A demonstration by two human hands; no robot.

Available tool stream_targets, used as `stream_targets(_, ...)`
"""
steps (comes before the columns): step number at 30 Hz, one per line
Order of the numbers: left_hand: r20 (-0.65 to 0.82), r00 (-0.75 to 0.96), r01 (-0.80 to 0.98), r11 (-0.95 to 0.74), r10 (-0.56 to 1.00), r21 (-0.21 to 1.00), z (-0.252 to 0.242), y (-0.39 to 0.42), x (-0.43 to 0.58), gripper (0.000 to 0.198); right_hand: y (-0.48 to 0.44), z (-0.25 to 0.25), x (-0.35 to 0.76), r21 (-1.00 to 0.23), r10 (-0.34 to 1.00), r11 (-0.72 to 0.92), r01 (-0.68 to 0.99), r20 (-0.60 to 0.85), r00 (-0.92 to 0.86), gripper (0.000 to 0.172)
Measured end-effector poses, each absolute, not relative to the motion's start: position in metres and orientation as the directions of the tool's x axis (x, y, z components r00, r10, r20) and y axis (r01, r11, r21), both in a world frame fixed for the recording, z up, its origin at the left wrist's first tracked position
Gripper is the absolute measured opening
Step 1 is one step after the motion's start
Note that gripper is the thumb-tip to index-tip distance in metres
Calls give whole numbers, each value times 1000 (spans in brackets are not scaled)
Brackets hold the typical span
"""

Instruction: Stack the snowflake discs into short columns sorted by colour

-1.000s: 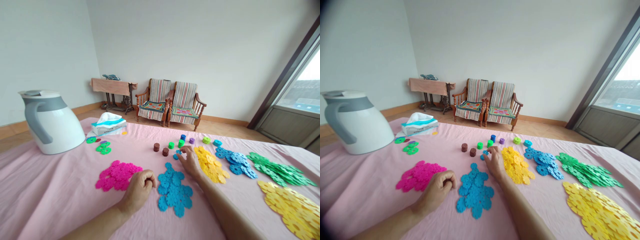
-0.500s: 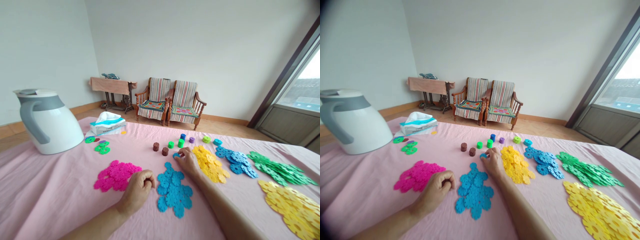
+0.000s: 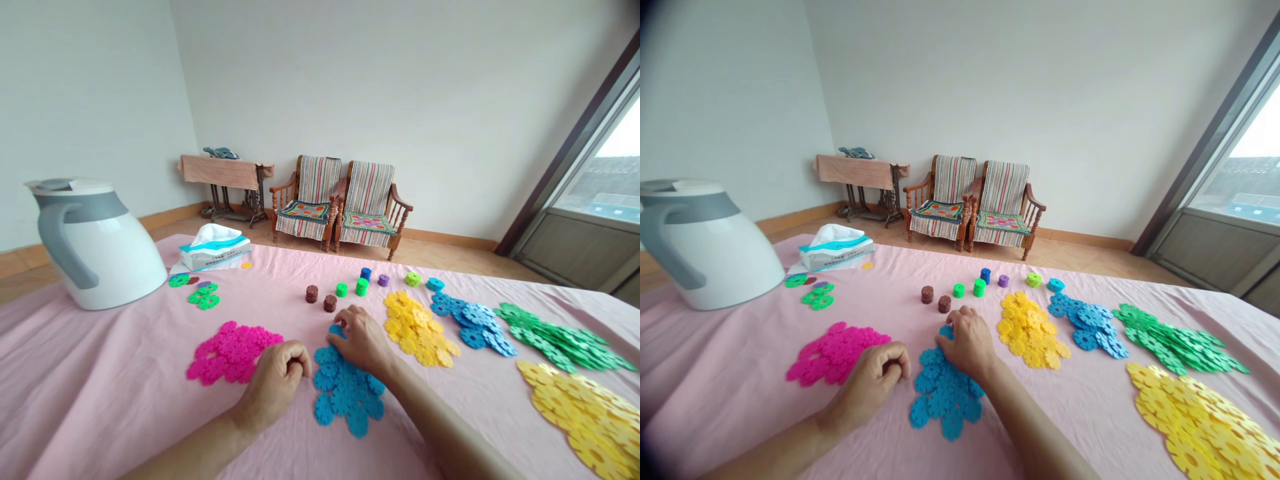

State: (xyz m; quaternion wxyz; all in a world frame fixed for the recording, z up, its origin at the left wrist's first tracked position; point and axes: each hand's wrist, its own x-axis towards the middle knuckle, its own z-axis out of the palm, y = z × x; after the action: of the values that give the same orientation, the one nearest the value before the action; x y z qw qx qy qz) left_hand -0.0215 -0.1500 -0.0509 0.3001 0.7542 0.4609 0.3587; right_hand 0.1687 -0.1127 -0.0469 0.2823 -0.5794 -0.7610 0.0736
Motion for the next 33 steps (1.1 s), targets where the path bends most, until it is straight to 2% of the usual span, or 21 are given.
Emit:
stream_targets(11, 263, 318, 490, -396, 911, 777, -50, -149, -21, 25, -111, -55, 166, -498, 952, 245, 832, 286, -109, 8)
stream_targets(17, 273, 320, 488, -405, 907, 773, -52, -149, -22, 25, -112, -53, 167, -513, 961, 207, 833, 265, -76, 15)
stream_targets(23, 271, 321, 487, -404, 907, 775, -51, -149, -21, 25, -112, -52, 166, -490, 968, 197, 849, 232, -90, 11)
stream_targets(29, 264, 323, 489, -399, 909, 776, -51, -148, -21, 25, -119, -50, 160, -436, 948, 253, 864, 291, -131, 8)
stream_targets(31, 263, 323, 482, -397, 909, 781, -53, -148, -22, 25, -120, -47, 159, -474, 941, 285, 833, 306, -148, 11)
stream_targets(33, 274, 296, 458, -387, 915, 800, -55, -147, -22, 23, -120, -42, 157, -569, 940, 315, 760, 298, -166, 12)
